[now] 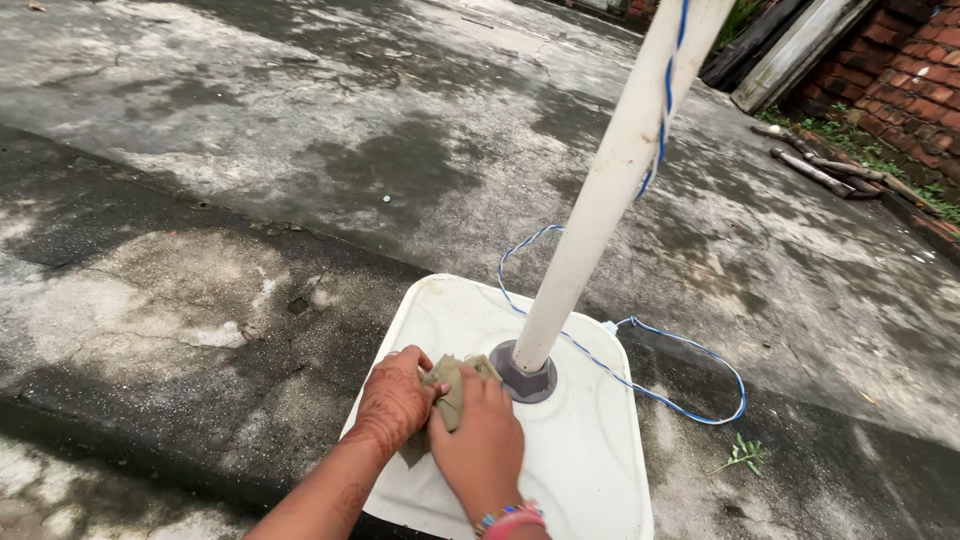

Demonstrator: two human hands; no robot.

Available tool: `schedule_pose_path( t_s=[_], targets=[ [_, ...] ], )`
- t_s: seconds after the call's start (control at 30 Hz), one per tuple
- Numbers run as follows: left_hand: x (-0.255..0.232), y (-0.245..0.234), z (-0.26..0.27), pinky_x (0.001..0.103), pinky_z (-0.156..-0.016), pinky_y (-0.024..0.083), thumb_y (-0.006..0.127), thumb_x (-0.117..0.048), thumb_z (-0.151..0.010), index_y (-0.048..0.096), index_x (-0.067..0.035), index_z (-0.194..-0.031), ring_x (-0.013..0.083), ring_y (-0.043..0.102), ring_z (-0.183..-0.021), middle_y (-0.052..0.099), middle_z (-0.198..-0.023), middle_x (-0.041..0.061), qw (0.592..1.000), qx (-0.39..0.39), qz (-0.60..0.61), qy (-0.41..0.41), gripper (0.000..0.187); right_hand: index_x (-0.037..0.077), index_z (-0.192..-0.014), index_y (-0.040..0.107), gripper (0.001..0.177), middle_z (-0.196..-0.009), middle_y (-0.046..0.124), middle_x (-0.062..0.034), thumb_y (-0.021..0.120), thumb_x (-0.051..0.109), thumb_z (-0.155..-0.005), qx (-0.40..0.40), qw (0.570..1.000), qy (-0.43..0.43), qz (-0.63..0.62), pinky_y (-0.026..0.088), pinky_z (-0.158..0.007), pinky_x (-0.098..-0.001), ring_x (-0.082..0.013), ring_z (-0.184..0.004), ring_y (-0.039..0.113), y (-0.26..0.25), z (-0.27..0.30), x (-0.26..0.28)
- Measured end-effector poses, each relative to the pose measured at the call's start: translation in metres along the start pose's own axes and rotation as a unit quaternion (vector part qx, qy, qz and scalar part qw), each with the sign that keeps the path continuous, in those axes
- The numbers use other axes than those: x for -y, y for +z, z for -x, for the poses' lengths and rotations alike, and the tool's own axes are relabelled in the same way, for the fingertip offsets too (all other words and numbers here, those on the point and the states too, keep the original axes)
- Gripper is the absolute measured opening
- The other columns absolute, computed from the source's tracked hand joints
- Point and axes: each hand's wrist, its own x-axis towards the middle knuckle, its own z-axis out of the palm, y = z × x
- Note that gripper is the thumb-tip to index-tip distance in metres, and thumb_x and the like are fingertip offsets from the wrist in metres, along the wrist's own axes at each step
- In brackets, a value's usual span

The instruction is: The person wipes the base and pole of a white stand using a cloth, moving it around the joints and edges.

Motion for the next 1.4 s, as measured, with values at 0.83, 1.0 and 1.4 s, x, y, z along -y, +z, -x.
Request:
schedule_pose_path(
  t_s=[0.83,1.0,1.4],
  targets=[
    [0.024,0.000,0.003,0.037,-0.089,0.056,0.061,-0.018,-0.094,0.066,-0.005,-0.102,0.0244,0.070,-0.087,0.074,-0.094,0.015,0.991,-0.021,0.130,-0.027,0.016,0.003,-0.097,0.071,0.014,-0.090,0.076,-0.0088,0.071,0.005,-0.082,-0.116,0.932,0.282,-0.198,0.054,-0.080,-0.0350,-0.0206,-0.084,0.071,-0.014,0.009,-0.033],
    [0.000,-0.013,0.025,0.040,-0.114,0.045,0.053,-0.009,-0.085,0.054,-0.011,-0.138,0.0340,0.059,-0.127,0.057,-0.145,0.014,0.984,-0.086,-0.059,0.142,0.053,0.008,-0.121,0.064,0.041,-0.128,0.066,-0.0106,0.051,-0.002,-0.083,-0.100,0.984,0.066,-0.128,0.047,-0.110,-0.0386,-0.0275,-0.124,0.062,-0.016,0.025,-0.009],
    [0.032,0.006,-0.006,0.056,-0.121,0.019,0.042,-0.038,-0.095,0.022,-0.009,-0.160,0.0288,0.018,-0.154,0.018,-0.168,0.011,0.915,0.037,-0.278,0.290,0.075,-0.005,-0.153,0.041,0.063,-0.153,0.048,-0.0217,0.044,0.030,-0.100,0.046,0.981,-0.185,0.043,0.022,-0.119,-0.0471,-0.0340,-0.143,0.040,0.030,-0.021,-0.018]
  ],
)
